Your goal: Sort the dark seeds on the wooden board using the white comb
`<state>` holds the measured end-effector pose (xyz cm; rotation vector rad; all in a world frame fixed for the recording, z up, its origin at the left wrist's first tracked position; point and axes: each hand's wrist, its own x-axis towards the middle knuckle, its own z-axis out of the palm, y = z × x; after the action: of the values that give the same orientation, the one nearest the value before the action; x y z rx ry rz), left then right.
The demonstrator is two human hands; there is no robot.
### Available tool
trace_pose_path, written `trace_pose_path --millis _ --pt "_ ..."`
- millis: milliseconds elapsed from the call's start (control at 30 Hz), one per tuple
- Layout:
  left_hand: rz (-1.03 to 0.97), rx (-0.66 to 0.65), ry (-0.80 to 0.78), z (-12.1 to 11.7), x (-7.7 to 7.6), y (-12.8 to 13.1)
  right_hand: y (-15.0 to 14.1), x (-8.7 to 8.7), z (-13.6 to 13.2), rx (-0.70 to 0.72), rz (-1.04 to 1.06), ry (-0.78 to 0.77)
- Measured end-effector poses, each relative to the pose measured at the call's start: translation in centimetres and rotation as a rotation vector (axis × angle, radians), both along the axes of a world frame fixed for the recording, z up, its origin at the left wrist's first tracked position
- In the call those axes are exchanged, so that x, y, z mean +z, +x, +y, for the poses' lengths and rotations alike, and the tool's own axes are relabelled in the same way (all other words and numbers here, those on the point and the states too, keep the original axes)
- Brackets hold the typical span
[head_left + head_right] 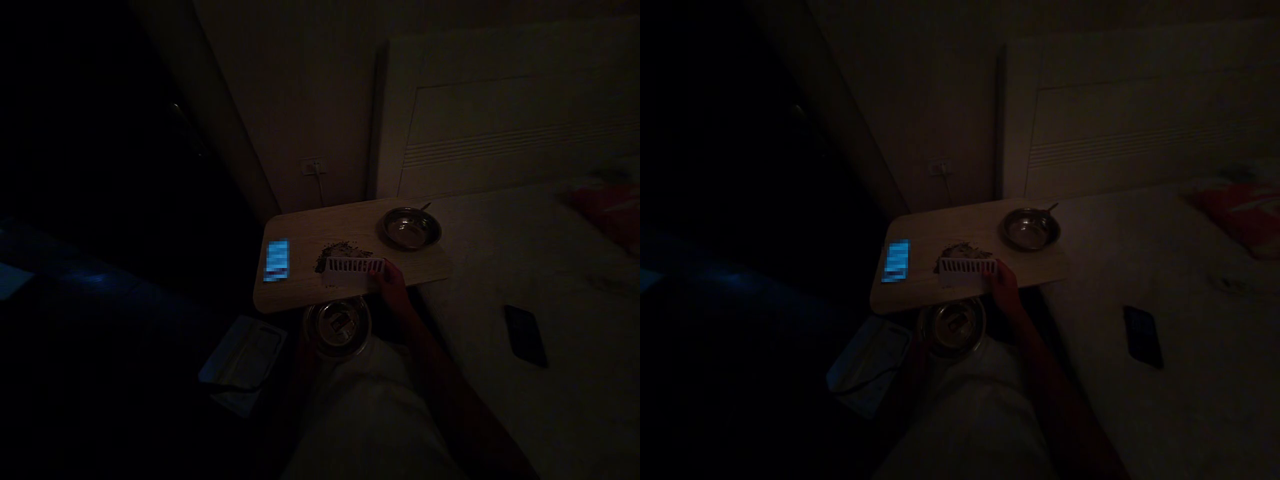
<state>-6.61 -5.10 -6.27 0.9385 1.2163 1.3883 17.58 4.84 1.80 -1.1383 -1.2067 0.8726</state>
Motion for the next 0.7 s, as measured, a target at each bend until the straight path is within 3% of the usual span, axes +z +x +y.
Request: trace_pose_path --millis 700 --pt "0.072 -0.018 -0.009 -0.1 1.8 0.0 -0.8 0.5 -0.1 0.045 0.013 -0.005"
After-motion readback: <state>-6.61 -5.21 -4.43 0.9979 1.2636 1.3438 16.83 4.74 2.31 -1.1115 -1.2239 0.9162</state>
